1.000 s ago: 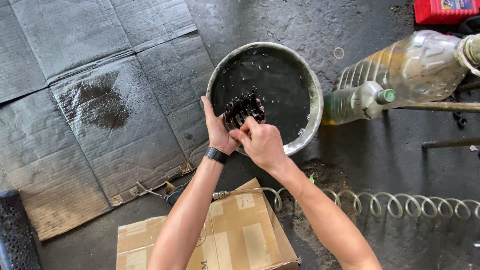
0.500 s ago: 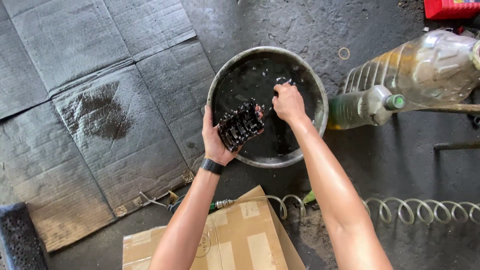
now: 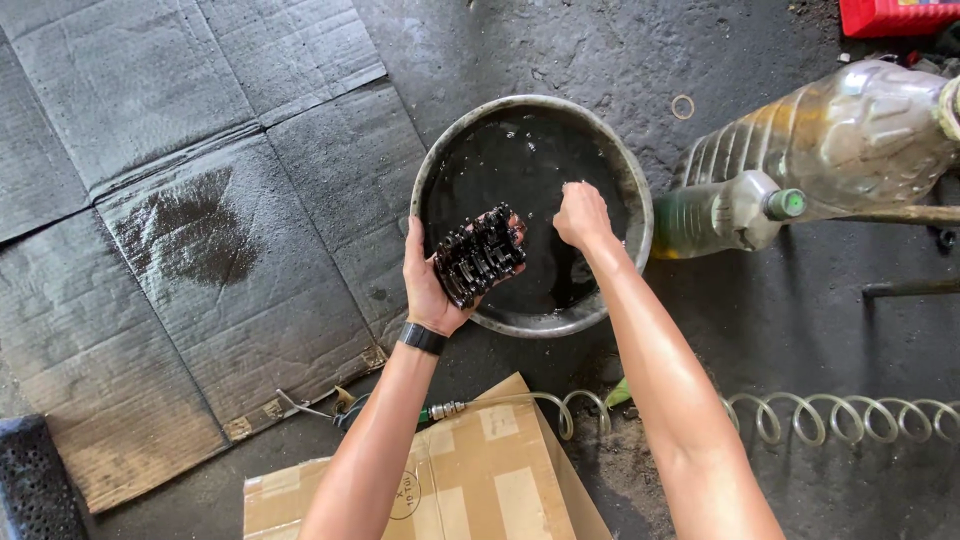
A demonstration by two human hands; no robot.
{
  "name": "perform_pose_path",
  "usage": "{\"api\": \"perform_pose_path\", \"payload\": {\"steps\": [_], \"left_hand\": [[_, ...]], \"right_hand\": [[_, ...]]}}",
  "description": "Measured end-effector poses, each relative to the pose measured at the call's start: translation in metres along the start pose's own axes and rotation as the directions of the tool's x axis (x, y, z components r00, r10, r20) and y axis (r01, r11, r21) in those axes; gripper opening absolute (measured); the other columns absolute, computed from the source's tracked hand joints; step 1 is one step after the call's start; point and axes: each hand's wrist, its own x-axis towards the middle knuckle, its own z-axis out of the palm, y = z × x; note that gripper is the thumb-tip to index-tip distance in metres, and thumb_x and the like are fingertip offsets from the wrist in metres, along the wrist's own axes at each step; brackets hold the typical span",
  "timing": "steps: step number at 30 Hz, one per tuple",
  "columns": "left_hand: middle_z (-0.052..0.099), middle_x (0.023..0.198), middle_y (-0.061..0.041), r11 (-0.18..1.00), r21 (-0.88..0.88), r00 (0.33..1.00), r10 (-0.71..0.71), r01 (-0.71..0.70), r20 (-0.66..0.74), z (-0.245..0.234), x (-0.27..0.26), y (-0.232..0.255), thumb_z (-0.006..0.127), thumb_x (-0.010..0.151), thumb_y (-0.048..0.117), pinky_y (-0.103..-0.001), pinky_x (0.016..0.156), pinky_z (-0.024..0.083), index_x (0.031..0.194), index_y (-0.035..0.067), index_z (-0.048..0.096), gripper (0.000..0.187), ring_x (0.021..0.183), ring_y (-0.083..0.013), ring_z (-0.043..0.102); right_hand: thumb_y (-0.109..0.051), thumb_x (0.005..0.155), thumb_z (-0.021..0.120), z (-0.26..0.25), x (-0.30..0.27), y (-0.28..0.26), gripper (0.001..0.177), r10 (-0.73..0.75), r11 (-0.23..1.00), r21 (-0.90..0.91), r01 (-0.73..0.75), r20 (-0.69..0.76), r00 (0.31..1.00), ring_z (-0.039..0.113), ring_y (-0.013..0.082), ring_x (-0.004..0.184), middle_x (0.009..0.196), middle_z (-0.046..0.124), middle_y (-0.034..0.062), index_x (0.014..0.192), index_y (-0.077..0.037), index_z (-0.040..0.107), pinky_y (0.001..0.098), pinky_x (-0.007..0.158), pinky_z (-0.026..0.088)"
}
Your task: The person cleans a mechanical part by submerging it in a bucket of dark liquid and scrubbing it by hand. They then use a spray nozzle to rinse the part and apply a liquid from a bottle before scrubbing and rinsing again. The cleaned part is placed into a blue basket.
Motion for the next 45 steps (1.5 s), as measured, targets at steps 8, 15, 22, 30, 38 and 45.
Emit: {"api": "perform_pose_path", "payload": {"steps": [8, 15, 22, 30, 38, 45], "left_hand": [[0.056, 0.145, -0.027, 1.0, -0.018, 1.0, 0.012, -0.012, -0.007, -0.008, -0.001, 0.001, 0.045, 0.095, 0.075, -0.065, 0.11, 0.044, 0.146, -0.008, 0.048, 0.097, 0.129, -0.0429, 0.059], [0.056, 0.143, -0.02, 0.992, 0.09, 0.988, 0.094, -0.084, -0.118, 0.008, -0.003, 0.001, 0.046, 0.092, 0.072, -0.069, 0.106, 0.045, 0.149, 0.004, 0.047, 0.089, 0.126, -0.0395, 0.059], [0.057, 0.144, -0.027, 0.999, 0.014, 0.999, 0.032, -0.033, 0.017, 0.0, -0.005, 0.0, 0.045, 0.095, 0.074, -0.066, 0.11, 0.045, 0.149, -0.007, 0.047, 0.097, 0.128, -0.0433, 0.06], [0.057, 0.143, -0.027, 0.997, -0.041, 0.996, 0.072, -0.07, 0.057, 0.013, -0.006, -0.003, 0.044, 0.095, 0.074, -0.067, 0.108, 0.045, 0.15, -0.004, 0.044, 0.095, 0.127, -0.0442, 0.061], [0.058, 0.144, -0.02, 0.986, -0.047, 0.987, 0.156, -0.159, -0.045, 0.017, -0.003, -0.007, 0.045, 0.095, 0.074, -0.07, 0.108, 0.044, 0.154, 0.007, 0.044, 0.089, 0.127, -0.0414, 0.06], [0.059, 0.144, -0.018, 0.988, -0.018, 0.988, 0.152, -0.152, 0.009, 0.026, -0.013, 0.003, 0.047, 0.094, 0.071, -0.073, 0.107, 0.044, 0.152, 0.009, 0.046, 0.085, 0.128, -0.0409, 0.06]], "right_hand": [[-0.001, 0.082, 0.074, -0.051, -0.033, -0.012, 0.032, 0.029, 0.914, 0.405, 0.028, -0.133, 0.991, 0.068, 0.0393, 0.099, 0.104, 0.072, 0.0254, 0.113, 0.005, 0.068, 0.0429, 0.087, 0.055], [0.006, 0.101, 0.06, -0.07, -0.052, 0.002, 0.025, -0.063, 0.294, 0.953, 0.07, -0.054, 0.997, 0.069, 0.0163, 0.097, 0.11, 0.073, 0.0104, 0.124, 0.002, 0.067, 0.0308, 0.09, 0.058], [0.0, 0.104, 0.056, -0.084, -0.068, -0.021, 0.032, -0.118, -0.06, 0.994, -0.096, 0.089, 0.989, 0.073, 0.026, 0.103, 0.115, 0.072, 0.015, 0.136, -0.001, 0.059, 0.0389, 0.091, 0.06], [0.011, 0.093, 0.067, -0.059, -0.084, -0.04, 0.028, 0.165, -0.04, 0.999, -0.01, 0.017, 0.986, 0.069, 0.02, 0.092, 0.102, 0.067, 0.0084, 0.118, 0.002, 0.059, 0.04, 0.087, 0.06], [0.01, 0.091, 0.071, -0.048, -0.113, -0.107, 0.028, 0.138, 0.107, 0.96, 0.257, -0.271, 0.953, 0.066, 0.0106, 0.095, 0.108, 0.069, 0.0059, 0.116, 0.003, 0.062, 0.0267, 0.089, 0.057], [0.002, 0.097, 0.073, -0.077, -0.106, -0.1, 0.018, 0.057, 0.24, 0.959, 0.154, -0.172, 0.983, 0.064, 0.0096, 0.092, 0.102, 0.071, 0.0059, 0.114, 0.006, 0.07, 0.0245, 0.084, 0.054]]}}
